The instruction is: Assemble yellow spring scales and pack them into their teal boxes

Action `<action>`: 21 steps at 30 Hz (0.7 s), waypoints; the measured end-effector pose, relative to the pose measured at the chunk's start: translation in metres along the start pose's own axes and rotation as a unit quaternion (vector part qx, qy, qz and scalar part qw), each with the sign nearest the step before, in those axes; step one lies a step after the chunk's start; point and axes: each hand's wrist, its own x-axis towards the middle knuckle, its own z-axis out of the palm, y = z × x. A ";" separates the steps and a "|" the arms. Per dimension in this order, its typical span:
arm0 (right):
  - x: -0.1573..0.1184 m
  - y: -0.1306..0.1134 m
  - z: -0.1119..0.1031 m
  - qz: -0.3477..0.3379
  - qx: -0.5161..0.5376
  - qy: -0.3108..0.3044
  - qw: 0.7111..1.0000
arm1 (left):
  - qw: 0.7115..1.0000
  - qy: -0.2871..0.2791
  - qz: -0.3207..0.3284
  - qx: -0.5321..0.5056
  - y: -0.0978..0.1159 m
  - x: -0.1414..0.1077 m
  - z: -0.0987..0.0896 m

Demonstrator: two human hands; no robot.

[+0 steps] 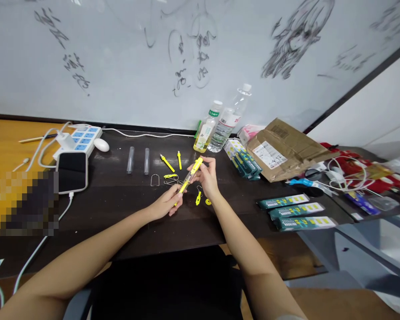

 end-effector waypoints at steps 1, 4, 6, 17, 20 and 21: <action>0.000 0.000 0.000 0.001 -0.005 -0.001 1.000 | 1.000 0.005 -0.004 -0.005 0.000 -0.001 0.001; -0.001 -0.001 0.000 0.000 -0.004 -0.007 1.000 | 0.999 0.006 -0.006 -0.033 -0.002 -0.001 0.004; -0.001 -0.003 0.002 0.000 0.010 -0.012 1.000 | 0.998 -0.001 -0.003 -0.059 -0.002 -0.001 0.004; 0.000 -0.011 0.004 -0.020 0.028 0.017 0.999 | 0.999 0.001 -0.016 -0.030 0.003 0.000 0.002; 0.001 -0.010 0.003 -0.026 0.025 0.016 0.999 | 0.999 -0.008 -0.018 -0.046 0.002 -0.001 0.001; 0.001 -0.010 0.003 -0.028 0.024 0.017 0.999 | 0.999 -0.010 -0.020 -0.050 0.002 -0.001 0.001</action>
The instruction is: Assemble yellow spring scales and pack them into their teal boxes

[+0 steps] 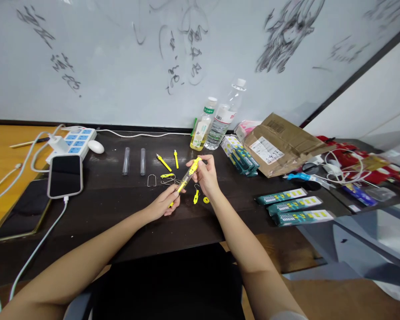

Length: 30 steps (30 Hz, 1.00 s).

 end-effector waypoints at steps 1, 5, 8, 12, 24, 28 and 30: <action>0.000 0.000 0.000 -0.001 -0.001 0.001 1.000 | 1.000 -0.001 -0.001 -0.002 0.000 0.000 0.000; 0.000 0.000 0.000 0.000 0.000 0.001 1.000 | 1.000 0.008 0.004 -0.001 0.002 0.000 0.002; -0.003 0.003 0.004 0.016 0.000 -0.015 1.000 | 1.000 0.014 0.016 0.001 0.003 0.003 0.003; -0.013 0.015 0.017 0.059 -0.015 -0.076 0.995 | 0.996 0.079 0.047 0.002 0.003 0.005 0.003; -0.023 0.031 0.030 0.069 -0.066 -0.063 0.993 | 0.992 0.123 0.040 -0.005 0.009 0.001 0.000; -0.019 0.028 0.027 0.073 -0.069 -0.071 0.992 | 0.991 0.127 0.050 0.003 0.008 0.002 -0.002; -0.012 0.025 0.019 0.067 -0.087 -0.062 0.992 | 0.986 0.153 0.059 0.006 0.011 0.003 -0.005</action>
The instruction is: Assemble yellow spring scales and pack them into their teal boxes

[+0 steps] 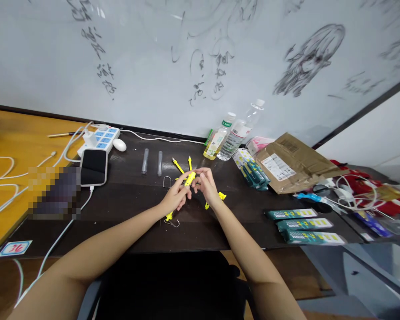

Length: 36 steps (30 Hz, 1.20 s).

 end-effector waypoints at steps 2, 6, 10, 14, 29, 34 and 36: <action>0.009 -0.002 -0.014 -0.021 -0.058 0.041 0.997 | 0.999 0.051 0.014 0.000 0.003 0.003 -0.005; 0.021 -0.007 -0.038 -0.066 -0.321 0.065 0.943 | 0.984 0.175 0.044 -0.006 0.006 0.011 -0.018; 0.019 -0.010 -0.030 -0.084 -0.518 -0.083 0.847 | 0.974 0.214 0.071 -0.012 0.010 0.014 -0.026; 0.015 -0.008 -0.006 -0.110 -0.606 -0.189 0.765 | 0.971 0.218 0.097 -0.004 0.012 0.014 -0.031; 0.025 -0.009 0.014 -0.089 -0.707 -0.240 0.659 | 0.988 0.110 0.075 0.082 0.006 0.006 -0.019; 0.031 -0.010 0.018 -0.077 -0.699 -0.261 0.661 | 0.985 0.092 0.083 0.119 0.006 0.002 -0.016; 0.038 -0.011 0.023 -0.058 -0.692 -0.283 0.661 | 0.984 0.083 0.083 0.130 0.006 0.002 -0.016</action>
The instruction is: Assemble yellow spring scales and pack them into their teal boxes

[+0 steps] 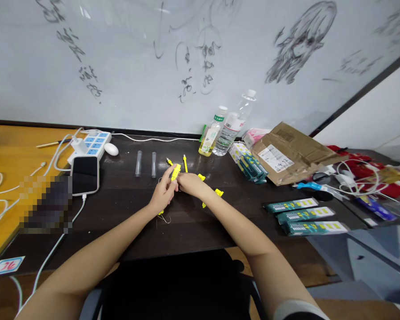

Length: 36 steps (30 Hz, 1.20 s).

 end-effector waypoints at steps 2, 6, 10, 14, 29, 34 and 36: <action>0.007 -0.001 -0.004 -0.001 0.008 -0.023 1.000 | 1.000 -0.005 0.001 0.006 0.000 0.000 0.000; 0.006 0.005 -0.007 0.005 0.046 0.011 0.999 | 1.000 0.000 -0.010 -0.006 -0.001 0.002 -0.001; -0.013 0.016 0.001 0.055 0.211 0.121 0.968 | 0.999 0.006 -0.028 -0.029 -0.002 0.003 0.000; -0.027 0.012 0.013 0.049 0.435 0.213 0.873 | 0.999 0.009 -0.034 -0.016 -0.002 0.001 0.002; -0.035 -0.006 0.017 0.047 0.271 0.327 0.904 | 0.982 -0.002 0.015 0.187 0.003 0.003 -0.005; -0.035 -0.006 0.021 0.060 0.189 0.339 0.920 | 0.978 -0.009 0.018 0.206 0.005 0.003 -0.005; -0.034 -0.004 0.023 0.065 0.172 0.338 0.923 | 0.977 -0.013 0.016 0.211 0.006 0.003 -0.005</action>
